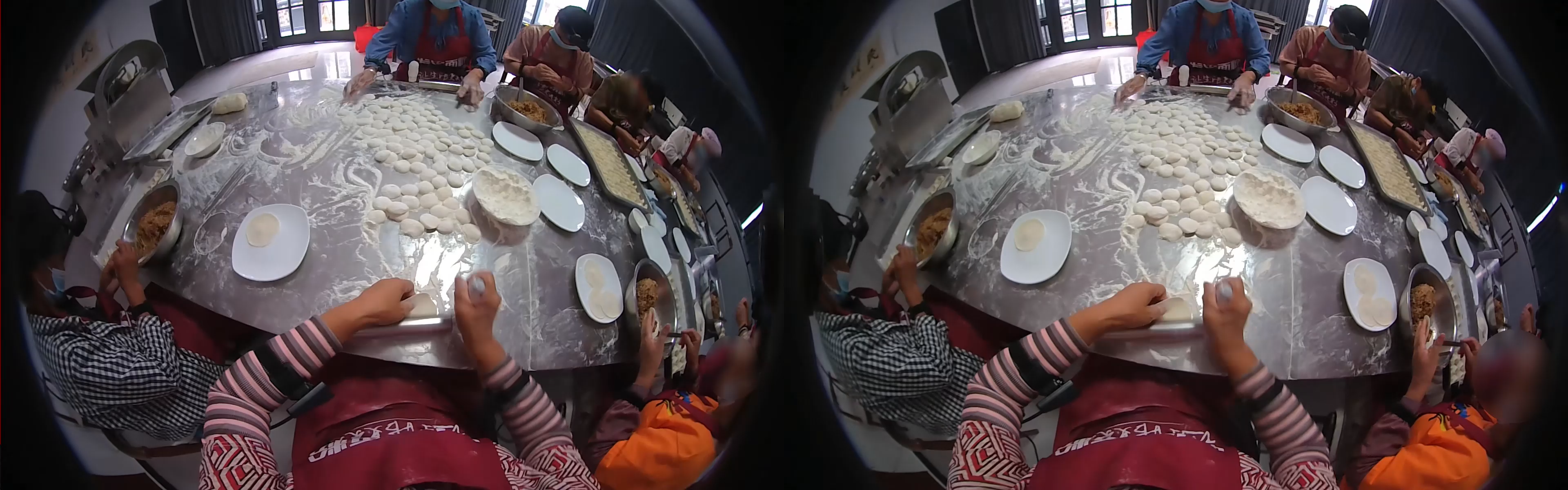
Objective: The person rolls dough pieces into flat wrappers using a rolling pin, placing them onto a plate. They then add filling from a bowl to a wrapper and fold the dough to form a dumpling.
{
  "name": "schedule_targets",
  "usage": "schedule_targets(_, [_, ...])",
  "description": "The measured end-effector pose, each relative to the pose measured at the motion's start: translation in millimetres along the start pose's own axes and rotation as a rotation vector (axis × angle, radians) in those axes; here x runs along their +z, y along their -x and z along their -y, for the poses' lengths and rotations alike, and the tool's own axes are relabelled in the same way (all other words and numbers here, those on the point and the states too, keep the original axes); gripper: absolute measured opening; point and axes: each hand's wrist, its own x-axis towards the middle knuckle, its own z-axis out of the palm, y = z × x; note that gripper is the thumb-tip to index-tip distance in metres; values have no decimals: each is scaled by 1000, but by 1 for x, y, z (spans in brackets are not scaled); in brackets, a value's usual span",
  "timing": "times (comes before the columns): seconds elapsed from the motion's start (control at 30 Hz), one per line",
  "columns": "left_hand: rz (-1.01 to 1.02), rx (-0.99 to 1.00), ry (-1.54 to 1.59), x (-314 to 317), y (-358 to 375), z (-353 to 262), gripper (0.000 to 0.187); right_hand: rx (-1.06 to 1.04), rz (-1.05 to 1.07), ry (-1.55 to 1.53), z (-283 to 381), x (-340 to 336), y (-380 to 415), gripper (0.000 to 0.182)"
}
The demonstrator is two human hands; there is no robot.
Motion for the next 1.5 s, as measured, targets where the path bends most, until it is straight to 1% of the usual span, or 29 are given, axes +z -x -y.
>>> schedule_targets(0.07, [-80,-71,-59,-2,-6,1,19,-115,-1,43,5,25,-30,21])
schedule_targets(0.1, [-65,-76,-67,-3,-9,3,19,-81,39,21,-3,38,-40,19])
schedule_targets(0.17, [-56,-176,-11,-11,-17,4,23,-112,41,-9,9,39,-45,19])
schedule_targets(0.2, [-40,-158,-94,-10,-17,3,22,-73,61,-26,13,30,-40,18])
schedule_targets(0.27, [-68,-118,-87,-8,-17,8,20,-33,107,-8,4,1,-13,17])
schedule_targets(0.3, [-79,-86,-91,-7,-18,12,19,-68,68,4,6,-12,3,17])
schedule_targets(0.33, [-90,-81,-95,-6,-19,16,20,-22,85,-1,21,-27,17,18])
schedule_targets(0.37, [-98,-91,-87,-6,-17,15,20,-128,30,-22,20,-31,28,18])
schedule_targets(0.43, [-78,-117,-162,-2,-16,6,21,24,57,-88,10,-36,43,18])
schedule_targets(0.5, [-170,-80,-311,11,-11,-3,24,-19,63,-66,6,-38,40,16])
schedule_targets(0.57, [-249,-17,-255,26,-14,13,22,-142,68,15,-11,-30,31,14])
schedule_targets(0.63, [-285,-1,-5,11,-1,7,23,-153,50,4,-14,-27,28,14])
schedule_targets(0.67, [-284,19,36,0,7,10,26,17,76,-46,-8,-30,31,17])
schedule_targets(0.7, [-314,6,27,-15,14,16,26,2,95,-68,-1,-32,30,17])
schedule_targets(0.77, [-398,-26,52,-56,33,27,33,178,120,-252,22,-34,31,16])
schedule_targets(0.83, [-482,-95,319,-103,47,61,34,127,120,-234,11,-34,33,16])
schedule_targets(0.87, [-511,-104,287,-130,58,67,35,103,125,-222,5,-33,34,16])
schedule_targets(0.9, [-638,-256,-44,-146,58,93,38,82,123,-205,0,-35,35,17])
schedule_targets(0.93, [-849,-289,-292,-152,64,89,39,88,102,-196,-4,-36,35,17])
schedule_targets(0.97, [-989,-329,-431,-150,64,76,40,37,112,-164,-5,-36,35,18])
schedule_targets(1.03, [-788,-307,-349,-139,35,83,37,-15,104,-122,-9,-35,35,19])
schedule_targets(1.07, [-723,-172,-353,-126,21,74,35,23,126,-127,-11,-35,36,19])
schedule_targets(1.1, [-525,-218,-320,-116,1,65,34,56,148,-131,-12,-35,36,20])
schedule_targets(1.17, [-467,-123,-380,-87,-43,57,27,45,138,-112,-9,-37,35,21])
schedule_targets(1.23, [-435,-31,-405,-69,-79,46,26,-154,135,-92,-1,-37,34,17])
schedule_targets(1.3, [-320,151,-375,-56,-101,30,23,-167,132,-61,-3,-40,38,16])
schedule_targets(1.37, [-276,115,-420,-45,-113,24,22,-136,152,-103,5,-41,40,16])
schedule_targets(1.43, [-263,-6,-640,-34,-115,16,25,-166,130,-69,14,-44,38,17])
schedule_targets(1.5, [-219,-21,-655,-32,-105,10,27,-42,121,-94,16,-45,42,23])
